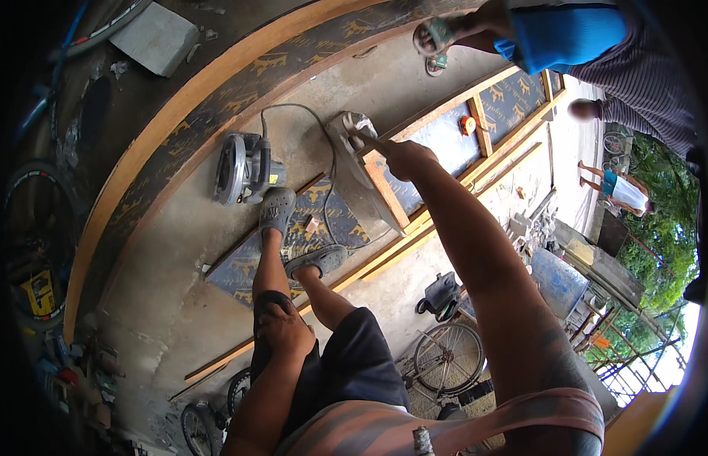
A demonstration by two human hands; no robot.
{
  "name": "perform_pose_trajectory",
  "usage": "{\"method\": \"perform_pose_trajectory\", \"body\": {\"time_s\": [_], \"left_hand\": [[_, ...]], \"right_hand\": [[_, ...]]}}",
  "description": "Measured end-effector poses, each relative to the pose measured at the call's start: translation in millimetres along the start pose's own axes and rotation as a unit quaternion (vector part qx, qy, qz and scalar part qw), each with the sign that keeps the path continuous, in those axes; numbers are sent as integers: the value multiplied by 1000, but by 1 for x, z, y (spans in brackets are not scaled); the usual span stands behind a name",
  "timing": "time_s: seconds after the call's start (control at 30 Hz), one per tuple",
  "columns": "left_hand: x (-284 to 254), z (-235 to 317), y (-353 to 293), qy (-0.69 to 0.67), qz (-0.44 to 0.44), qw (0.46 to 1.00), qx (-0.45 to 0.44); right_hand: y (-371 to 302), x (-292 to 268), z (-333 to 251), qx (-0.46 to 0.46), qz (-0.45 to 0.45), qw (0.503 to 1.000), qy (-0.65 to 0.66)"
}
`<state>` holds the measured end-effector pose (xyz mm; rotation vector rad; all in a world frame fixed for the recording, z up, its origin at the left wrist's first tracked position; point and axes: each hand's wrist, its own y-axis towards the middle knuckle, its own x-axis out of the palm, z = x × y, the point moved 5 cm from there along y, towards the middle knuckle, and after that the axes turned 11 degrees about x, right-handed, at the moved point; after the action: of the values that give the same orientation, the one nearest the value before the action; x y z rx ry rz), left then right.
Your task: The person assembles a wooden frame by hammering nails into the joints. They position the frame on the floor, secure the corners with a hammer, and flip the frame to work on different sides.
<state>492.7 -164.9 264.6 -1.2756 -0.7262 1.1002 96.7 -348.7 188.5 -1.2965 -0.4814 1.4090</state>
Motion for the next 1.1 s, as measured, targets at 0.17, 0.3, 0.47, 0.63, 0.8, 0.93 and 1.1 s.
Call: {"method": "perform_pose_trajectory", "body": {"time_s": [0.17,0.3,0.47,0.63,0.8,0.93,1.1], "left_hand": [[3,2,6,19,15,1000,1],[6,0,9,20,-1,1000,-9],[13,-8,8,-7,-6,1000,-27],[-2,17,8,4,30,999,-13],[11,27,8,-21,195,975,102],[-90,113,-101,-179,409,802,396],[-155,272,-232,-59,468,648,598]], "right_hand": [[8,-14,-1,-20,15,1000,-15],[-13,26,34,-44,150,971,183],[-90,189,59,76,-22,912,403],[-169,357,51,216,-191,644,708],[-227,442,62,301,-266,632,663],[-236,502,104,296,-307,647,632],[-235,590,148,271,-309,686,600]]}}
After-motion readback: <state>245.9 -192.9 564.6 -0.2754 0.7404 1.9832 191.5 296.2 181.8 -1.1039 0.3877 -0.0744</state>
